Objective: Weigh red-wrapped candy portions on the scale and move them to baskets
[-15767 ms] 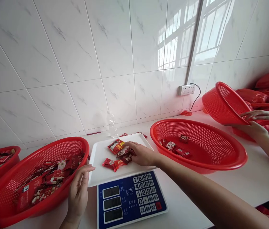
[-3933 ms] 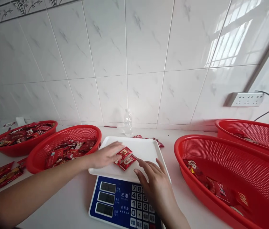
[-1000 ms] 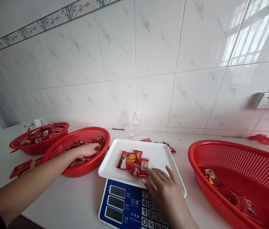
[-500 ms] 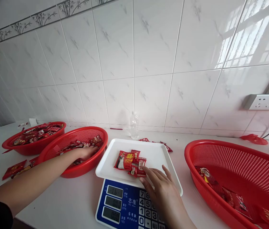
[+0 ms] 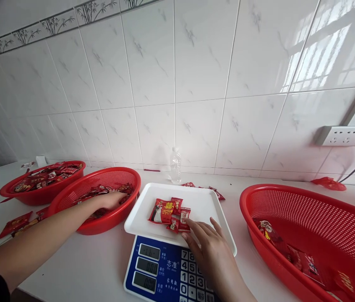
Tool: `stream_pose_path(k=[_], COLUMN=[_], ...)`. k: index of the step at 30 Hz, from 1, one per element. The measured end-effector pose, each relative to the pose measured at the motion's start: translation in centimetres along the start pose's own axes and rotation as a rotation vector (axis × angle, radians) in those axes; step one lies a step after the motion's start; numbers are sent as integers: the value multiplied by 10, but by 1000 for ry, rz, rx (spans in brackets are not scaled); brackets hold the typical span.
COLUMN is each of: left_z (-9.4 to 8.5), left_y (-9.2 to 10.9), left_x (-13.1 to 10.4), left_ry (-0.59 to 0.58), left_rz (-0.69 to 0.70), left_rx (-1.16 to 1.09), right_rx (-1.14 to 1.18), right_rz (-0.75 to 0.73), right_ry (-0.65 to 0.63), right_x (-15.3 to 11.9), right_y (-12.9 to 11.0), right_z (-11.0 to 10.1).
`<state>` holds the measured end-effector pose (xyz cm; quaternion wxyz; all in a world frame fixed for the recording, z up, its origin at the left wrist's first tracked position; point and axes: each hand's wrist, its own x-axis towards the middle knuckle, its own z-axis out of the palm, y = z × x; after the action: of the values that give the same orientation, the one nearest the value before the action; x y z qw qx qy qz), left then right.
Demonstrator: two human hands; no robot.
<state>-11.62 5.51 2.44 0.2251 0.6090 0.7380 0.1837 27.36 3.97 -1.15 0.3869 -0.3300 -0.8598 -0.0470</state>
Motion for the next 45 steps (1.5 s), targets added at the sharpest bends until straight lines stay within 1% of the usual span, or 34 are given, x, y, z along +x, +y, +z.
stream_pose_path(k=[2,5,7,9,12,15,22,26,29,31,33,35,37,39,41,43,45], left_z=[-12,-31,-41,-46,-48,-48,-48,-50,-51,-47,-39,-25,-9,6,18,25,28], left_y=[5,7,6,5,5,10,24,34,53,69,86,99,108,113,114,115,115], left_x=[-4,-13,-19,-24,-29,-32,-32,-25,-21,-20,-19,-19,-19,-20,-22,-24,-26], left_ry=[-43,-27,-14,-23,-42,-48,-6,66,153,193,189,137,49,-44,-111,-134,-128], left_rz=[-10,-30,-48,-66,-72,-59,-2,38,115,182,237,272,284,279,270,262,254], left_rx=[-25,-114,-171,-217,-277,-328,-409,-456,-521,-574,-616,-628,-601,-537,-457,-392,-350], right_rx=[0,8,13,14,14,18,29,38,42,43,41,41,49,59,65,66,60], right_rz=[-4,-1,2,1,-4,4,12,13,14,20,29,39,46,48,42,36,33], right_ry=[-4,-11,-13,-12,-9,-3,-14,-9,-16,-23,-27,-31,-40,-54,-60,-60,-57], right_x=[0,0,-1,-1,-1,-1,-1,-1,-1,-1,-1,0,0,1,1,2,2], right_y=[0,0,0,0,1,2,0,-1,-1,-2,-3,-4,-5,-5,-6,-7,-8], right_z=[0,0,1,2,2,2,0,0,-1,-1,-2,-3,-4,-6,-7,-8,-9])
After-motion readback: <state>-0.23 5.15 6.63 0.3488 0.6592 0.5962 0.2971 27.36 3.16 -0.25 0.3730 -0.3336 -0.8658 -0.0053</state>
